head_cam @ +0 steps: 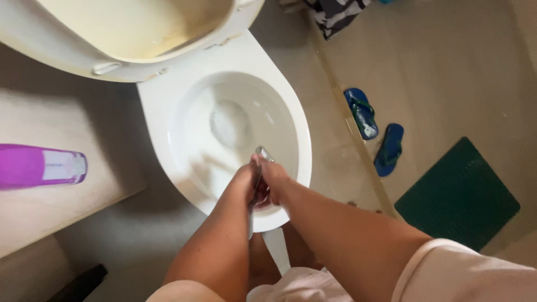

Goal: The person uses a bidet sprayer to wash the toilet seat and bowl, moving the sprayer around the rim and interior of the toilet.

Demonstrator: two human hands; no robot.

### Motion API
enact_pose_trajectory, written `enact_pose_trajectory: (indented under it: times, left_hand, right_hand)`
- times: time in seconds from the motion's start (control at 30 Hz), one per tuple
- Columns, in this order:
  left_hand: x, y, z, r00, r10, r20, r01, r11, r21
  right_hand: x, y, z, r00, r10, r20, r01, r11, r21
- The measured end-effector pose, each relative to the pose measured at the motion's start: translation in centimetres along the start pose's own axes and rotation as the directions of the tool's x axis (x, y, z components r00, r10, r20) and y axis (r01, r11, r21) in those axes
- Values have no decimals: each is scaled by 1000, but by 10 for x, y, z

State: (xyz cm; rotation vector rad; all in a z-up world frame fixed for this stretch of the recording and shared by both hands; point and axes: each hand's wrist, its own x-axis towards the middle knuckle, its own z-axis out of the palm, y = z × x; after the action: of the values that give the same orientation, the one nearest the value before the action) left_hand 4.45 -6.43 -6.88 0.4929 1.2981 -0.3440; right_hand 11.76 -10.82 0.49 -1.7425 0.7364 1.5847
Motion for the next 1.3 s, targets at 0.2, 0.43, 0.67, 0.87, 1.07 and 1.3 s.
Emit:
enact_pose_trajectory:
  times: [0.2, 0.43, 0.67, 0.87, 1.07, 1.3]
  left_hand:
    - [15, 51, 18, 964, 256, -79, -267, 922, -281]
    - [35, 1, -4, 992, 117, 41, -102, 960, -261]
    - [22, 40, 2, 937, 349, -9, -297, 784, -546]
    - [-26, 36, -5, 970, 241, -3, -241, 970, -32]
    - [-105, 42, -39, 792, 515, -328, -122, 659, 742]
    - [-154, 90, -38, 674, 710, -204, -272, 495, 825]
  right_hand:
    - [24, -45, 15, 920, -390, 47, 389, 921, 20]
    - [23, 2, 22, 921, -335, -196, 308, 938, -159]
    - [9, -35, 36, 731, -676, -97, 584, 692, -424]
    - [-7, -8, 31, 955, -267, -130, 274, 961, 38]
    - [50, 6, 49, 919, -223, 326, 130, 950, 285]
    - [-19, -39, 80, 908, -400, 127, 356, 894, 271]
